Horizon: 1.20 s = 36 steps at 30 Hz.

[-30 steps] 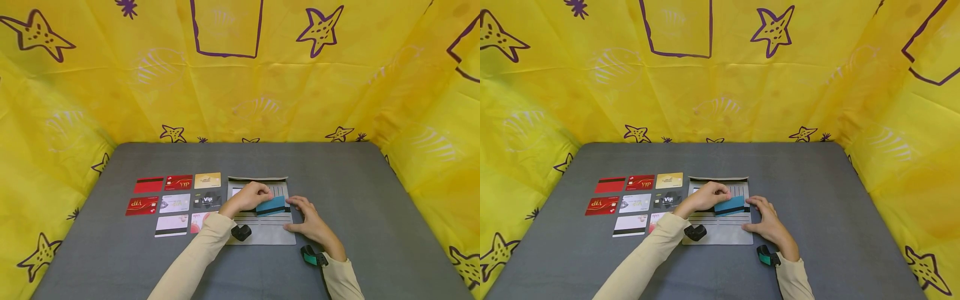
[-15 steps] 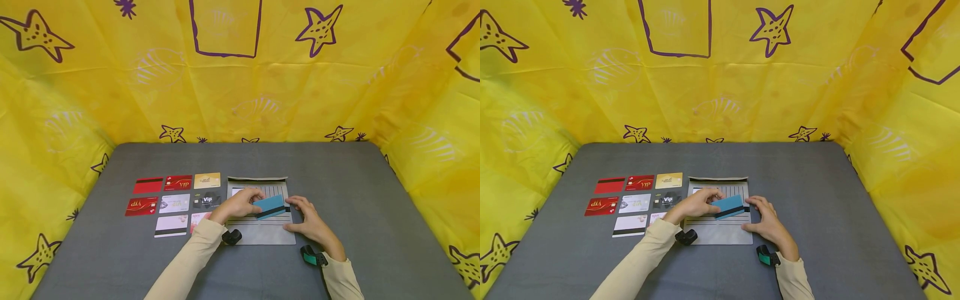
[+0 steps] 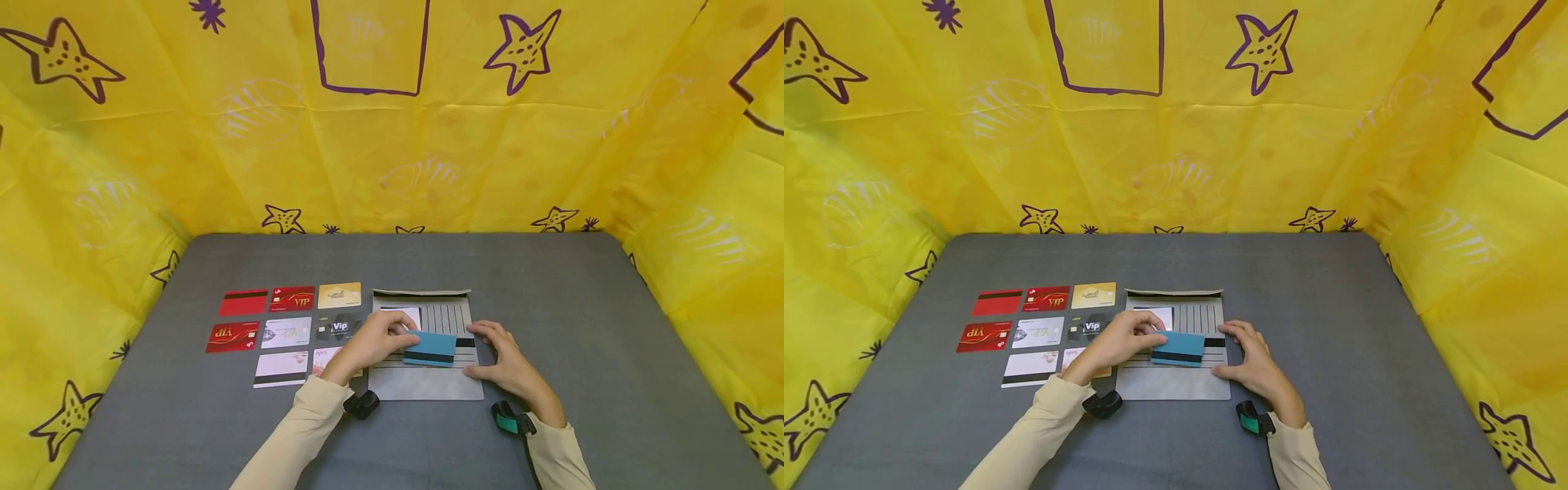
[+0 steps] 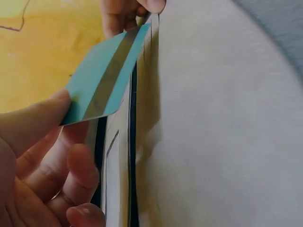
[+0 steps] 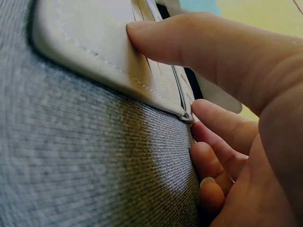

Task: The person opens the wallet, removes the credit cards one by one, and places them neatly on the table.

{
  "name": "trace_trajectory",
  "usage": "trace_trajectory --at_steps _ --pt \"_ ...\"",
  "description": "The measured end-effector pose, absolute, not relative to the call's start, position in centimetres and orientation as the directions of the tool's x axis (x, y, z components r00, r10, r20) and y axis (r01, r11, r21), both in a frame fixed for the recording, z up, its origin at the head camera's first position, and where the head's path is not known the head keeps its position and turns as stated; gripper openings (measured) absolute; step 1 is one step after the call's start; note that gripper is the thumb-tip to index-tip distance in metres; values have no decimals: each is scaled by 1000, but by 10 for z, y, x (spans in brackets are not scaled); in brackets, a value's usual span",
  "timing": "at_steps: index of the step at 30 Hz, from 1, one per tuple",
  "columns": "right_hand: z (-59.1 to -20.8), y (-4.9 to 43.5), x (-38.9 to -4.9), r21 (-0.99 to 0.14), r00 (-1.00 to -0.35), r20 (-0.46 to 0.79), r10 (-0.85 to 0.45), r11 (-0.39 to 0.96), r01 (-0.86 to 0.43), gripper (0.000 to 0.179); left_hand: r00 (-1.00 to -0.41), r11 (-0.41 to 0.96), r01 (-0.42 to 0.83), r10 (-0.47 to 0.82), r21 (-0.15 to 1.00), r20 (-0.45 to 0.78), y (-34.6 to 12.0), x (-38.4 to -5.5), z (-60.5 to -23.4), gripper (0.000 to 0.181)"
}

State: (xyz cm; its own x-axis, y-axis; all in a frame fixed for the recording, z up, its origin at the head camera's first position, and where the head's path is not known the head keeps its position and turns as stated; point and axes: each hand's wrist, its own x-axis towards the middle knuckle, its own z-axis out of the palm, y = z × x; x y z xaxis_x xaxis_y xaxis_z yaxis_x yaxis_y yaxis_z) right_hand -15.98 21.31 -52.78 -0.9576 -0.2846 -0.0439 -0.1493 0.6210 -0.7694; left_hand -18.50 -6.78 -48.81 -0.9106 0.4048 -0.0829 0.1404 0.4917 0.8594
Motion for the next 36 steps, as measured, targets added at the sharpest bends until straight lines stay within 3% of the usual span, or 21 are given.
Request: trace_trajectory --at_steps 8,23,36 --pt "-527 213 -159 -776 -959 -36 -281 613 -151 72 -942 462 112 331 880 -55 -90 -159 -483 16" --pt "-529 212 -157 -782 -960 -20 -280 602 -159 71 -978 426 -26 175 905 -110 -144 -126 -479 18" --pt "-528 212 -158 -776 -960 -39 -276 614 -145 71 -989 512 -135 -24 848 -142 -192 -106 -476 22"
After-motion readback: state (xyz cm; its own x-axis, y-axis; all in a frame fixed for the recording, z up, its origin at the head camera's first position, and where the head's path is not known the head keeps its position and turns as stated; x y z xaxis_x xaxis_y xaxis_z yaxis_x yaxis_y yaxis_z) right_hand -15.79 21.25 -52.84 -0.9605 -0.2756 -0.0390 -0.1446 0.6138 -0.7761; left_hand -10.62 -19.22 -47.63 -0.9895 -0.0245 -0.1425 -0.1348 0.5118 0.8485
